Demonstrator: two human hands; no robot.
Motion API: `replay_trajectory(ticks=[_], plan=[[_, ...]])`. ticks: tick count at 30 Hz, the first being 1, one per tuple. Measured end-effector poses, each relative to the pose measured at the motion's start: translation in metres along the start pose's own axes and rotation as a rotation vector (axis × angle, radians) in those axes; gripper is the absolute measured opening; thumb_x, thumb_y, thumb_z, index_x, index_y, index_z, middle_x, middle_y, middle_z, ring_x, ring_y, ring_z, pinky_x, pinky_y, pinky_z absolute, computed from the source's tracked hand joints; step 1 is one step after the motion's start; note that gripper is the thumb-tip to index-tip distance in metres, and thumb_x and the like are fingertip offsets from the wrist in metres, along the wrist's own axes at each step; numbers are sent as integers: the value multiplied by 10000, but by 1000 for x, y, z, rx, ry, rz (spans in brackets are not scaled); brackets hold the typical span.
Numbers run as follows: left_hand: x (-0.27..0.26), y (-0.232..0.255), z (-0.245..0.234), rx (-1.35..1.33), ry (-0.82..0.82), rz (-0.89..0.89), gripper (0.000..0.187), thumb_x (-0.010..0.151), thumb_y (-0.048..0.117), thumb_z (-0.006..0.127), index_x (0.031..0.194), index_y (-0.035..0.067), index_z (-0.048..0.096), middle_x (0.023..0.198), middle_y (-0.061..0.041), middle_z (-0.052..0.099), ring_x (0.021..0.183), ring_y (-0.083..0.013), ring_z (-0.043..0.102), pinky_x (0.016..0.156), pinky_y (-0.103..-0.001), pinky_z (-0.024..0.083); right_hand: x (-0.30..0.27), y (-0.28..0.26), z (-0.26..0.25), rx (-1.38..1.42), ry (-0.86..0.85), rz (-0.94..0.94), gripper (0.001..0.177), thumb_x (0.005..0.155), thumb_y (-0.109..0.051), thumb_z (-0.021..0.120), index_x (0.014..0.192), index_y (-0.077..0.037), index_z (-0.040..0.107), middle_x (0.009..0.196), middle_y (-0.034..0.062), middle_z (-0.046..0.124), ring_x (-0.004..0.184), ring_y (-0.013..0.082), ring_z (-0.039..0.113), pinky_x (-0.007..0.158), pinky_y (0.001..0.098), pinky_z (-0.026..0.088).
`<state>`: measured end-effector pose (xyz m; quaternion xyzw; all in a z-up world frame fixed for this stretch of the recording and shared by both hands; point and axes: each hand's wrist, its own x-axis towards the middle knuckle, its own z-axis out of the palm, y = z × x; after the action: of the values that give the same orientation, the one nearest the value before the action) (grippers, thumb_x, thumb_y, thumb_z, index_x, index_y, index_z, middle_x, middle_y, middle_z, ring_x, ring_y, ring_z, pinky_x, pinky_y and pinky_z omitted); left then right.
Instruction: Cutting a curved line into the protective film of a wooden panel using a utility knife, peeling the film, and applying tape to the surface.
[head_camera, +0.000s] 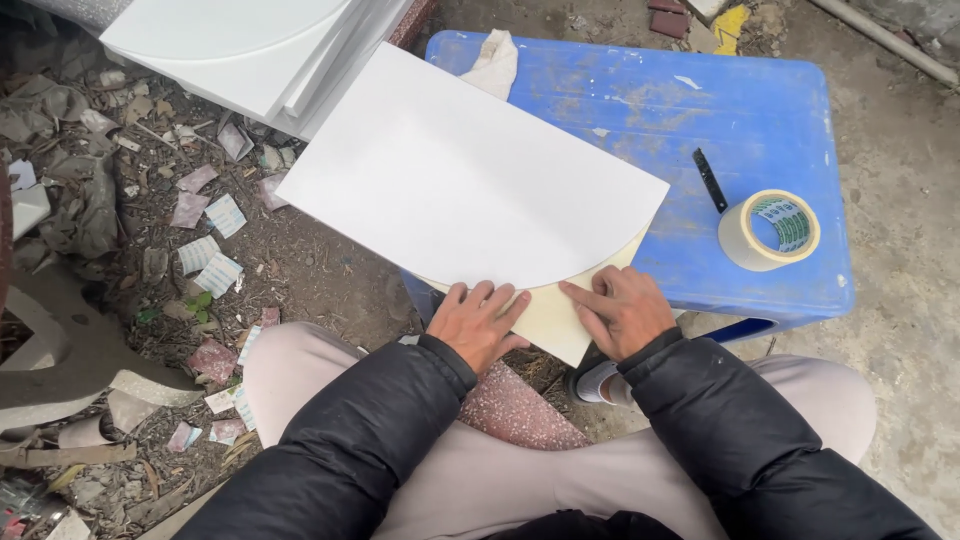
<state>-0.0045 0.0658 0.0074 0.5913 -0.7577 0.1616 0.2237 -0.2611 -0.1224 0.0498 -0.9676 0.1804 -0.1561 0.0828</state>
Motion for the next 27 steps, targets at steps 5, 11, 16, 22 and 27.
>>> replay_trajectory(ticks=[5, 11, 16, 22, 27], plan=[[-7, 5, 7, 40, -35, 124, 544, 1103, 466, 780, 1376, -6, 783, 1280, -143, 612, 1064, -360, 675, 835, -508, 553, 7, -28, 20, -52, 39, -79, 394, 1185, -504, 595, 1481, -372, 817, 1098, -7, 606, 873, 250, 637, 809, 453, 547], [-9, -2, 0, 15, 33, 103, 477, 1082, 473, 836, 1235, 22, 818, 1153, -129, 627, 1092, -367, 705, 933, -544, 574, -11, 9, 13, -100, 63, -13, 399, 1185, -480, 586, 1492, -393, 827, 1086, -3, 595, 858, 251, 639, 832, 433, 551], [0, 3, -5, -45, -45, -12, 726, 1031, 648, 820, 1561, 158, 742, 1268, -121, 622, 1182, -367, 682, 961, -533, 524, -5, -20, 37, 8, 87, -43, 393, 1187, -493, 586, 1458, -379, 848, 1047, -6, 606, 864, 248, 630, 820, 434, 517], [-11, -11, -6, -73, -110, -181, 742, 1005, 754, 769, 1638, 373, 700, 1232, -26, 492, 1176, -318, 598, 999, -484, 457, -1, -21, 26, -11, 100, 3, 378, 1204, -478, 592, 1496, -411, 823, 1065, -16, 546, 871, 263, 616, 825, 439, 531], [-18, -13, -4, -73, -132, -210, 739, 996, 771, 761, 1656, 448, 683, 1202, -6, 464, 1160, -296, 576, 994, -478, 444, 1, -9, 14, -2, 102, 16, 357, 1212, -505, 588, 1444, -423, 847, 1064, -17, 507, 856, 265, 604, 819, 446, 536]])
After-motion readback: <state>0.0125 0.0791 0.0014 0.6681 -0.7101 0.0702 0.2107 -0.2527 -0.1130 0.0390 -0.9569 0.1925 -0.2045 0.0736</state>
